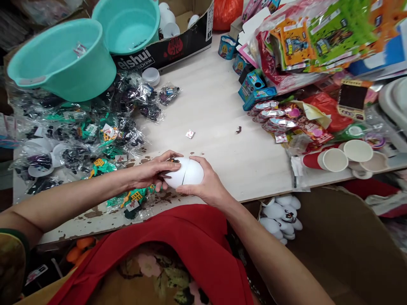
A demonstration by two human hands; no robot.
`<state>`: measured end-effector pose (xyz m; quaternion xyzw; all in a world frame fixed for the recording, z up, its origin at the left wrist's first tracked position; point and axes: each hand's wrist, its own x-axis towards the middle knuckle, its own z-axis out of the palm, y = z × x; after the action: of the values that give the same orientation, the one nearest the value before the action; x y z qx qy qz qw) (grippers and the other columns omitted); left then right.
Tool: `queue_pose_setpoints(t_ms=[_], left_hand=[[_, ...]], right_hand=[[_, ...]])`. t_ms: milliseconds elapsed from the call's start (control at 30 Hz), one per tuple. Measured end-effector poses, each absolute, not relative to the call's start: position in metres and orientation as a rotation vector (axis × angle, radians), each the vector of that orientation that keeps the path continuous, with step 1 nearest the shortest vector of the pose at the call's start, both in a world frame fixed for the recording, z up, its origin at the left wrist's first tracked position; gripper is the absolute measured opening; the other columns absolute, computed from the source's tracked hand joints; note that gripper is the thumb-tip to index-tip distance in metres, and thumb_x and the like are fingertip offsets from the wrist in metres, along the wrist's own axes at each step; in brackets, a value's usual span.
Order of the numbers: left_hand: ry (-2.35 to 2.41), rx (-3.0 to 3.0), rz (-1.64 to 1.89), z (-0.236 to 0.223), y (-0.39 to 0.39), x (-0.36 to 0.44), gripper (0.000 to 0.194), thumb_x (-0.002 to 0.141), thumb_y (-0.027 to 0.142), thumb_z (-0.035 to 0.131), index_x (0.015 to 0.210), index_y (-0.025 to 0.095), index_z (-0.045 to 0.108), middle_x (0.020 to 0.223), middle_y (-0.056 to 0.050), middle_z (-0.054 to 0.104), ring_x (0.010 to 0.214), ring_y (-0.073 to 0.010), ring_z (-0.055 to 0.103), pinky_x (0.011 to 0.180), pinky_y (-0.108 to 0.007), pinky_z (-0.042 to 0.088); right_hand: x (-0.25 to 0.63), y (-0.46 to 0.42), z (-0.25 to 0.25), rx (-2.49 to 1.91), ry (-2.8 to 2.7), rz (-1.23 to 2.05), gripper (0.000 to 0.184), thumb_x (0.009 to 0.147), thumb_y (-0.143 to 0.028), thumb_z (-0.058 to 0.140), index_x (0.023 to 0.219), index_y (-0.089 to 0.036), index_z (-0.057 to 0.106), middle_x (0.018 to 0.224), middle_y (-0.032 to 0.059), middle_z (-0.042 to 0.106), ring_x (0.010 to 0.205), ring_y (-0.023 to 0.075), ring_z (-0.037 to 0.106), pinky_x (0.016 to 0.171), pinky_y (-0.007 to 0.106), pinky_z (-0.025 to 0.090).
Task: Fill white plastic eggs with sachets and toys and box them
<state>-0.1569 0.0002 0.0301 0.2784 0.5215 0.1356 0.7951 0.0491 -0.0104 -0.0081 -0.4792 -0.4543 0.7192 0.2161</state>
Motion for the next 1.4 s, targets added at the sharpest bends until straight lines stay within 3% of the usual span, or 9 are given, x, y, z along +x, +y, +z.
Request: queue_pose_setpoints(t_ms=[133,300,533,733,833,967,1167,1267,1400], left_hand=[[1.162,0.595,0.261,0.027,-0.002,-0.158,0.061,0.079,0.046,0.066,0.129,0.026,0.038,0.081,-0.001,0.06,0.041,-0.0075,0.057,0.032,-0.015,0.045],[1.142,0.605,0.219,0.025,-0.003,-0.159,0.061,0.079,0.046,0.066,0.129,0.023,0.039,0.075,-0.001,0.06,0.04,-0.0083,0.056,0.032,-0.014,0.043],[1.19,0.577,0.288,0.024,-0.013,-0.153,0.056,0.079,0.046,0.065,0.126,0.026,0.04,0.075,0.001,0.058,0.04,-0.008,0.056,0.031,-0.015,0.044],[1.22,0.376,0.427,0.018,-0.029,-0.145,0.052,0.08,0.051,0.061,0.119,0.027,0.039,0.08,0.002,0.055,0.04,-0.0057,0.054,0.03,-0.013,0.041],[1.252,0.253,0.42,0.021,-0.031,-0.141,0.048,0.078,0.051,0.062,0.112,0.026,0.04,0.08,0.002,0.054,0.039,-0.0061,0.053,0.028,-0.013,0.038],[1.333,0.2,0.444,0.036,-0.036,-0.134,0.042,0.079,0.05,0.061,0.107,0.025,0.043,0.077,0.002,0.053,0.039,-0.007,0.053,0.027,-0.014,0.038],[1.317,0.367,0.468,0.036,-0.034,-0.131,0.045,0.079,0.053,0.058,0.111,0.024,0.044,0.078,0.001,0.056,0.036,-0.0076,0.051,0.026,-0.016,0.034],[1.315,0.621,0.508,0.027,-0.036,-0.134,0.054,0.078,0.052,0.062,0.121,0.026,0.042,0.081,0.0,0.058,0.045,-0.0091,0.055,0.035,-0.017,0.04],[1.395,1.15,0.639,0.018,-0.05,-0.135,0.054,0.072,0.044,0.071,0.118,0.024,0.052,0.101,-0.003,0.059,0.084,-0.0176,0.061,0.07,-0.029,0.052]], right_hand=[[0.051,-0.016,-0.017,-1.213,-1.006,2.219,0.087,0.058,-0.036,0.084,0.133,-0.024,0.039,0.123,0.0104,0.054,0.102,0.0277,0.06,0.073,0.039,0.058],[0.048,-0.018,-0.017,-1.27,-0.943,2.24,0.079,0.057,-0.034,0.085,0.124,-0.021,0.046,0.115,0.0112,0.057,0.097,0.0302,0.061,0.063,0.042,0.061],[0.047,-0.018,-0.013,-1.282,-1.011,2.232,0.081,0.057,-0.034,0.084,0.127,-0.022,0.046,0.121,0.0108,0.056,0.102,0.0309,0.06,0.063,0.039,0.061],[0.044,-0.017,-0.018,-1.362,-0.878,2.187,0.079,0.063,-0.045,0.079,0.13,-0.028,0.04,0.126,0.0101,0.049,0.085,0.026,0.066,0.057,0.039,0.061],[0.047,-0.015,-0.016,-1.288,-0.94,2.26,0.09,0.054,-0.038,0.085,0.129,-0.029,0.035,0.127,0.01,0.048,0.087,0.0263,0.066,0.057,0.039,0.061],[0.048,-0.021,-0.005,-1.337,-1.064,2.221,0.094,0.044,-0.035,0.09,0.121,-0.026,0.037,0.118,0.0103,0.052,0.083,0.0271,0.065,0.043,0.031,0.056],[0.047,-0.029,-0.005,-1.381,-1.061,2.066,0.097,0.047,-0.042,0.089,0.124,-0.028,0.032,0.125,0.0119,0.045,0.081,0.0258,0.064,0.041,0.03,0.055],[0.054,-0.024,-0.012,-1.293,-1.063,2.152,0.096,0.053,-0.045,0.086,0.129,-0.029,0.029,0.125,0.0112,0.046,0.084,0.0253,0.064,0.051,0.036,0.058],[0.063,-0.033,-0.015,-1.346,-1.111,2.071,0.102,0.042,-0.035,0.092,0.126,-0.026,0.034,0.114,0.0074,0.055,0.088,0.0243,0.062,0.067,0.036,0.058]])
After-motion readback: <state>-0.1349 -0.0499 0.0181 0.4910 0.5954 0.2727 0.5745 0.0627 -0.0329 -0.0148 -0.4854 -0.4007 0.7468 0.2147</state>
